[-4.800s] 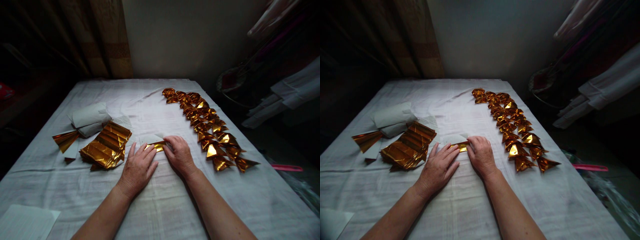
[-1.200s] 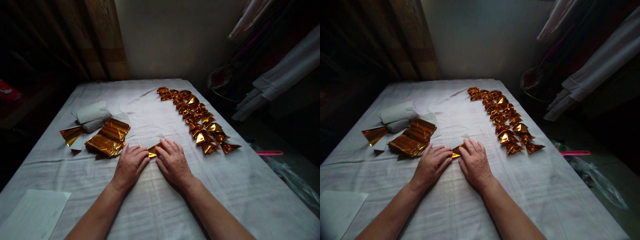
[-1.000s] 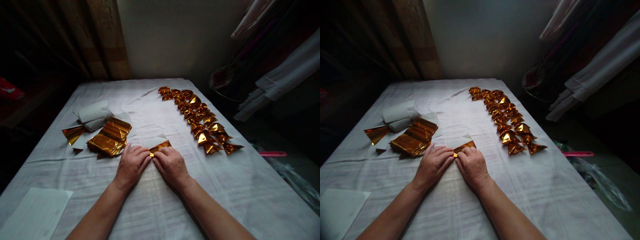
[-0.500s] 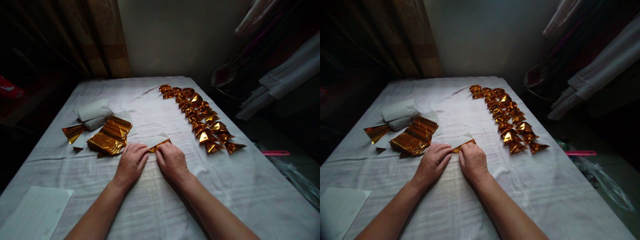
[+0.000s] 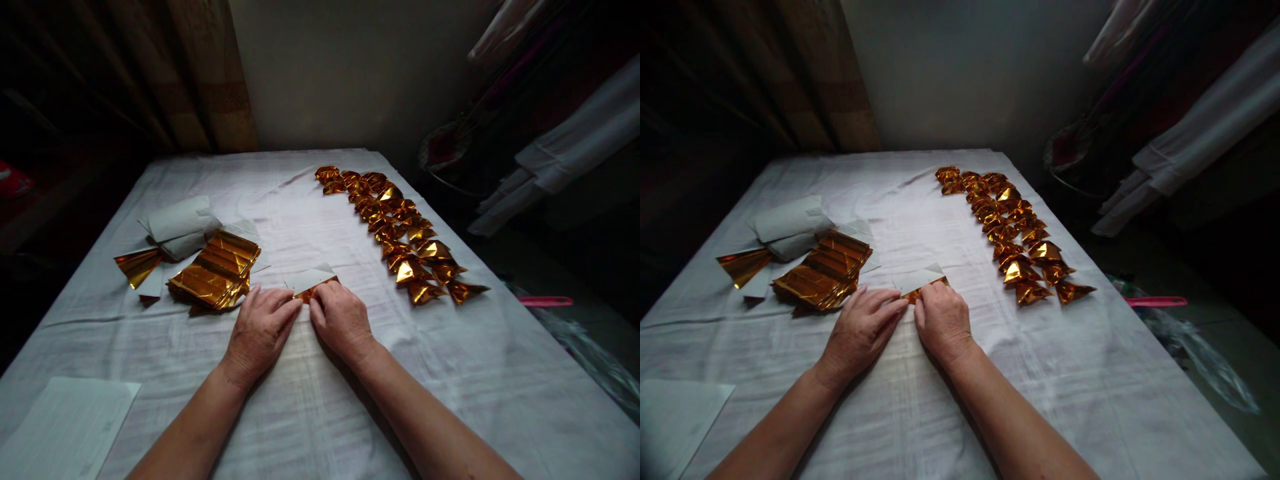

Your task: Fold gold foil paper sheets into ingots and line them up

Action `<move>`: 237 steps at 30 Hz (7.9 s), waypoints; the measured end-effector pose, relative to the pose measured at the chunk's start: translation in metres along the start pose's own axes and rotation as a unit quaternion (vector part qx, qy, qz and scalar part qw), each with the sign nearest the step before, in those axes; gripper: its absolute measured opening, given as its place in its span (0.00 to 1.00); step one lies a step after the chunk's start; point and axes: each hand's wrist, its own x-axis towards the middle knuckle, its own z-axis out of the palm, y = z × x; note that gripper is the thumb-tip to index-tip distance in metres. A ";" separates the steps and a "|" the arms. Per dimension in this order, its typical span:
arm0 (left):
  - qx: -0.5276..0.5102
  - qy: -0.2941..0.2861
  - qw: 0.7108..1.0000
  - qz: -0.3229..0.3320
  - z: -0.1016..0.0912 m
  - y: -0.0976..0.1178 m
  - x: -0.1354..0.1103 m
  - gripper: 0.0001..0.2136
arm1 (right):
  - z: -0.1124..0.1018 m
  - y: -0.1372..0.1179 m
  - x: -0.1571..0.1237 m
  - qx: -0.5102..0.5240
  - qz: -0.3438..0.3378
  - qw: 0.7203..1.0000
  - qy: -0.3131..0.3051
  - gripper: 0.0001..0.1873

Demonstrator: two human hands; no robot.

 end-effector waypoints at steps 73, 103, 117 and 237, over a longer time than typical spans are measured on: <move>0.020 -0.020 1.000 0.006 -0.007 0.005 0.003 0.12 | -0.003 0.047 -0.013 0.102 -0.183 0.975 0.076 0.17; 0.011 -0.030 0.999 0.022 -0.008 0.010 -0.001 0.14 | -0.004 0.037 -0.008 0.038 -0.256 0.963 0.068 0.09; -0.006 -0.032 0.999 0.023 -0.006 0.005 0.001 0.12 | 0.002 0.050 -0.002 0.068 -0.249 0.960 0.108 0.09; -0.061 0.000 0.996 -0.063 -0.001 -0.006 0.000 0.10 | 0.005 0.033 -0.012 0.069 -0.090 0.992 0.058 0.11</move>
